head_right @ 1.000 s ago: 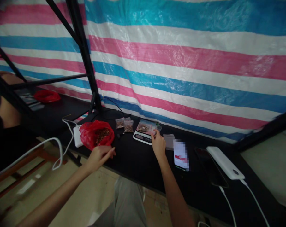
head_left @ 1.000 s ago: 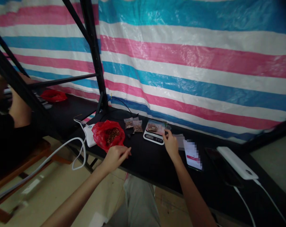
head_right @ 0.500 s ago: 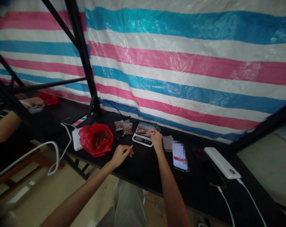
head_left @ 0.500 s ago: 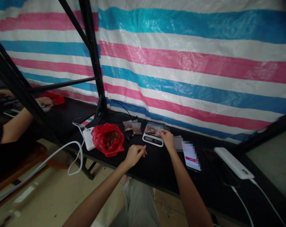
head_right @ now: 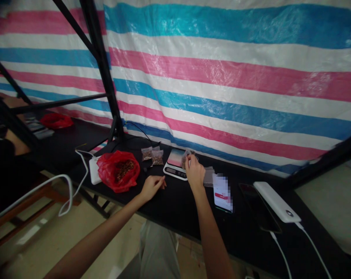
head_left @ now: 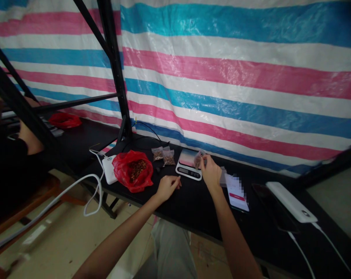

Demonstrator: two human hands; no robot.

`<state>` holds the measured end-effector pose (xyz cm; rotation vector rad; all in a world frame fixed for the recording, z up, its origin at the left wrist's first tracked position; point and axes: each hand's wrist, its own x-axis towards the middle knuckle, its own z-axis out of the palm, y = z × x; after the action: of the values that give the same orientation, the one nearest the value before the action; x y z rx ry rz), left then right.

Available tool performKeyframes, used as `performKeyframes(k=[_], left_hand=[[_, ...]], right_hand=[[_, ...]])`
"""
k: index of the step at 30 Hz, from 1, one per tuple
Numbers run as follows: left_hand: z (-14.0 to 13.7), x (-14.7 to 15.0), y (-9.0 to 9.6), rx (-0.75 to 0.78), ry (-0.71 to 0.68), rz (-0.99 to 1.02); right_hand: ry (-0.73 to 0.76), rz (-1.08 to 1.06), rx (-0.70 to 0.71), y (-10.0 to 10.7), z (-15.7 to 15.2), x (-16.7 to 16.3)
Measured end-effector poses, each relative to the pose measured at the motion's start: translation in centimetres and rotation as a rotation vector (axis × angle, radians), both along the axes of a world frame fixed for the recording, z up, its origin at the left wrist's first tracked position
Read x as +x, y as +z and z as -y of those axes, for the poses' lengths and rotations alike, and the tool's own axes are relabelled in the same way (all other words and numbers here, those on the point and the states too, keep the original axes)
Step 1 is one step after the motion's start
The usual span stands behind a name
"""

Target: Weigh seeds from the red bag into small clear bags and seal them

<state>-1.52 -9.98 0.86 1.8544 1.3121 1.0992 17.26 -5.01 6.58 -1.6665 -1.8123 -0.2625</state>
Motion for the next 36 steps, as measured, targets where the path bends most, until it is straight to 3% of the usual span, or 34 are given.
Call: performKeyframes(k=[4, 11, 15, 19, 26, 33, 36], left_hand=[[-1.3, 0.6, 0.6, 0.063, -0.004, 0.125], [-2.2, 1.3, -0.9, -0.023, -0.074, 0.402], [-2.7, 0.9, -1.5, -0.046, -0.031, 0.516], [-2.9, 0.6, -1.5, -0.162, -0.15, 0.531], [-3.0, 0.5, -1.4, -0.132, -0.061, 0.592], [-3.1, 0.5, -1.8, -0.236, -0.067, 0.591], [-3.0, 0.2, -1.8, -0.182, -0.039, 0.506]], right_hand=[[0.145, -0.13, 0.036, -0.1, 1.6, 0.4], [0.374, -0.515, -0.107, -4.5, 2.6, -1.0], [0.416, -0.604, -0.141, -5.5, 2.7, -1.5], [0.431, -0.679, -0.149, -5.6, 2.6, -1.3], [0.401, -0.678, -0.282, -6.7, 1.9, -1.2], [0.424, -0.869, -0.279, -6.8, 2.1, -1.6], [0.442, -0.868, -0.312, -6.9, 2.1, -1.6]])
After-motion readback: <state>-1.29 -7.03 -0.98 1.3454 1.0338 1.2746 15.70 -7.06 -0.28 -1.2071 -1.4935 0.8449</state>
